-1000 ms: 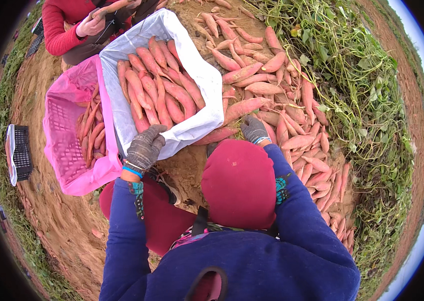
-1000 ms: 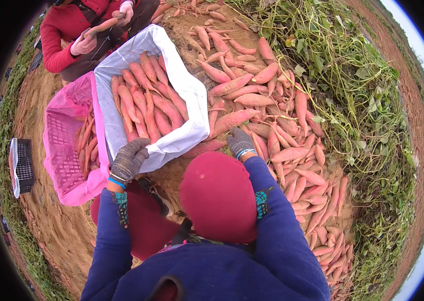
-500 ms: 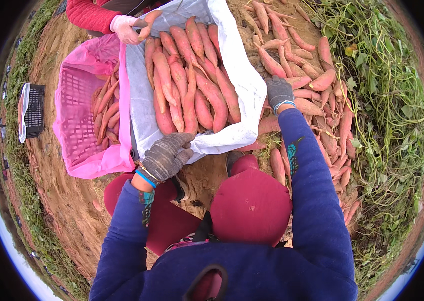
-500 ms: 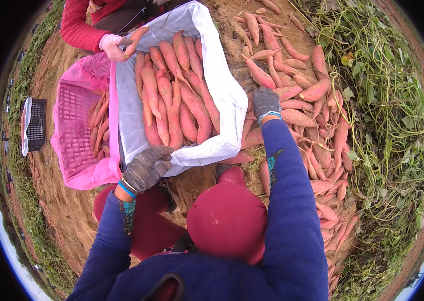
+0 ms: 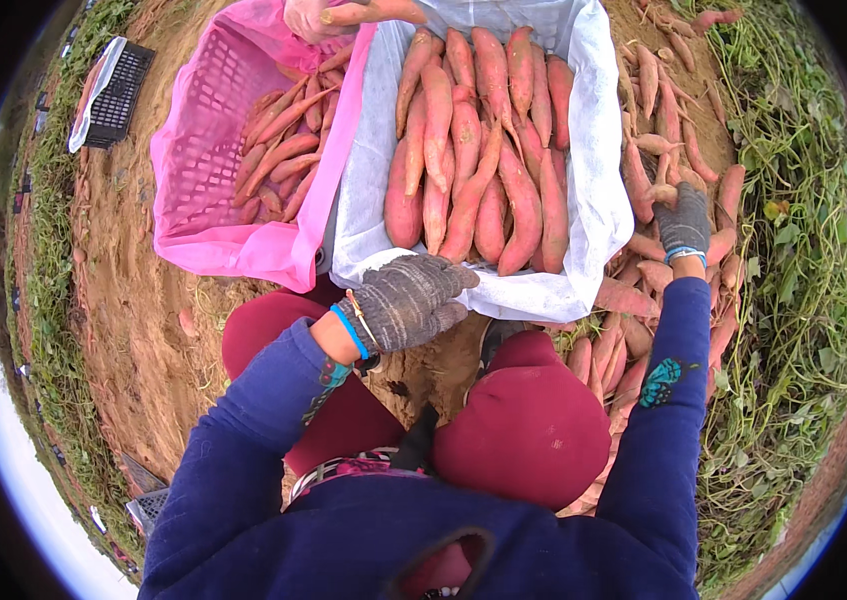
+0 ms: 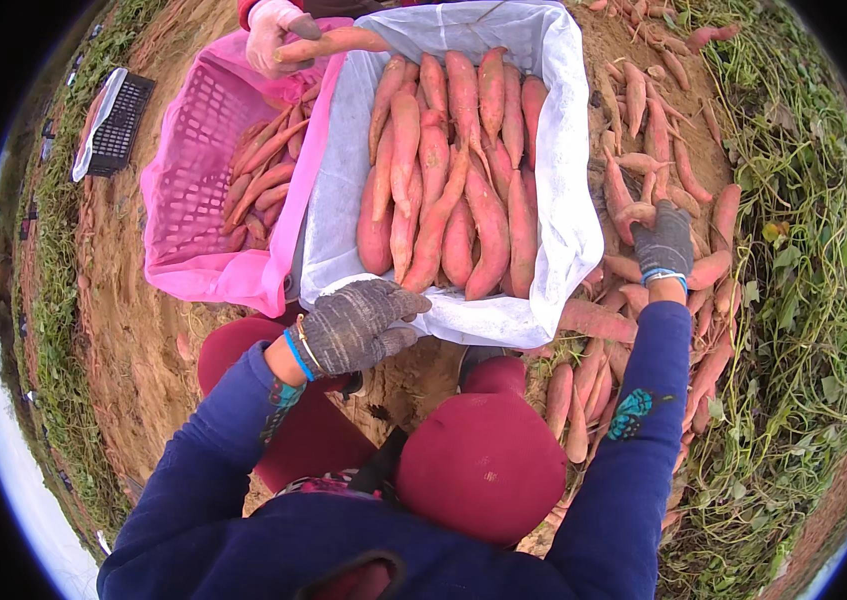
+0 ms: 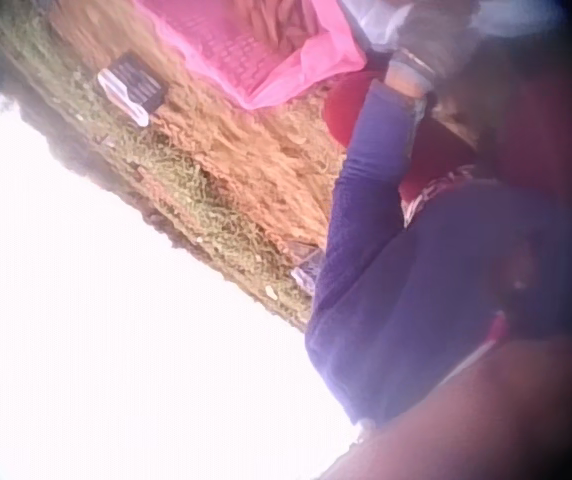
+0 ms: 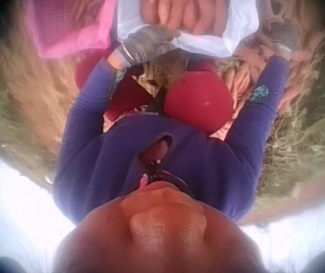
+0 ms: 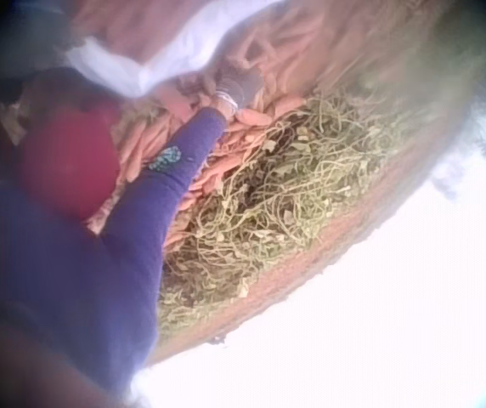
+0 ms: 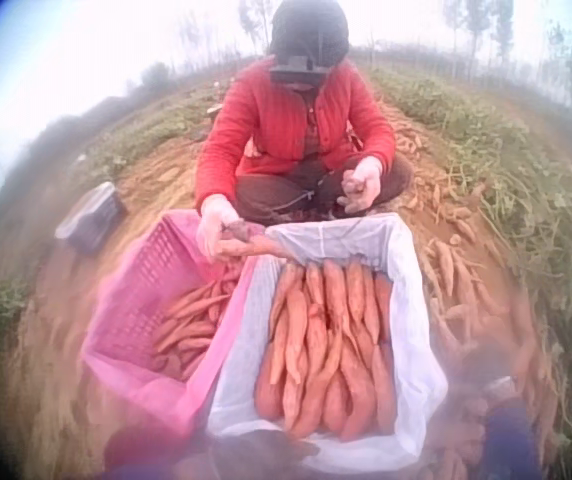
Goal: The person squats in a field and repeatedly picks up harvested sweet potatoes from the ground, placing them into a white-lined crate. Another person nearby also sorts sweet potatoes into a pink basket.
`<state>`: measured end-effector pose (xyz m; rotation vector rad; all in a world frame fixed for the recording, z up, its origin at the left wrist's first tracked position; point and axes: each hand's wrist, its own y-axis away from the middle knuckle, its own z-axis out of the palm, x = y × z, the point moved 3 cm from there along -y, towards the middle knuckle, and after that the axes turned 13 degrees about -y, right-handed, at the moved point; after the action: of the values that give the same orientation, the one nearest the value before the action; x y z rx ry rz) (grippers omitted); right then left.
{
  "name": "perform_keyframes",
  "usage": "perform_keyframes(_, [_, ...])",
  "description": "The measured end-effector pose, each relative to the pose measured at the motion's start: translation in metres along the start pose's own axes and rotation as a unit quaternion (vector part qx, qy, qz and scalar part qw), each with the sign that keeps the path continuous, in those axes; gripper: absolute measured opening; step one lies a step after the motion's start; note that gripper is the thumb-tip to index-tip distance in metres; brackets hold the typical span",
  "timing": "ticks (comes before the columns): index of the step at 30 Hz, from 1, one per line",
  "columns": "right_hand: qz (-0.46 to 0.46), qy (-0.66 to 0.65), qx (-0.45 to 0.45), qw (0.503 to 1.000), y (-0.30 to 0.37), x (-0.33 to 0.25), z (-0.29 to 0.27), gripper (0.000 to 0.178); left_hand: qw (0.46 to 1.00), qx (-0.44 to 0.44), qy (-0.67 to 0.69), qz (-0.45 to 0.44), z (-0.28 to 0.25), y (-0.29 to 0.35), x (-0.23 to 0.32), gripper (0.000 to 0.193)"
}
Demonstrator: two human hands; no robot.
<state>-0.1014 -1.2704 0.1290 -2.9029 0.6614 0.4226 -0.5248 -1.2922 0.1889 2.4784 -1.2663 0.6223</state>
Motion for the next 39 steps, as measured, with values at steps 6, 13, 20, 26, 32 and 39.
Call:
perform_keyframes(6, [0.027, -0.516, 0.147, 0.844, 0.031, -0.048, -0.145, 0.051, 0.999, -0.016, 0.020, 0.034, 0.002, 0.010, 0.017, 0.039])
perform_keyframes(13, [-0.059, -0.437, -0.082, 0.894, 0.005, -0.260, -0.045, 0.054, 0.993, -0.111, 0.028, 0.033, 0.005, 0.016, 0.017, 0.039])
perform_keyframes(20, [0.091, -0.349, -0.409, 0.838, 0.022, -0.341, 0.082, 0.047, 0.997, -0.071, 0.011, 0.008, -0.004, 0.021, 0.002, 0.036])
perform_keyframes(26, [-0.034, -0.347, -0.365, 0.863, 0.022, -0.288, 0.015, 0.041, 0.995, -0.098, -0.015, -0.031, -0.008, 0.023, -0.011, 0.039])
perform_keyframes(32, [0.087, -0.576, -0.113, 0.805, 0.085, -0.141, -0.059, 0.037, 0.999, -0.051, 0.013, -0.012, -0.004, 0.021, -0.011, 0.042])
perform_keyframes(39, [0.354, -0.496, -0.114, 0.785, 0.295, -0.002, 0.063, 0.027, 0.998, 0.054, 0.029, -0.022, 0.009, -0.002, -0.010, 0.041])
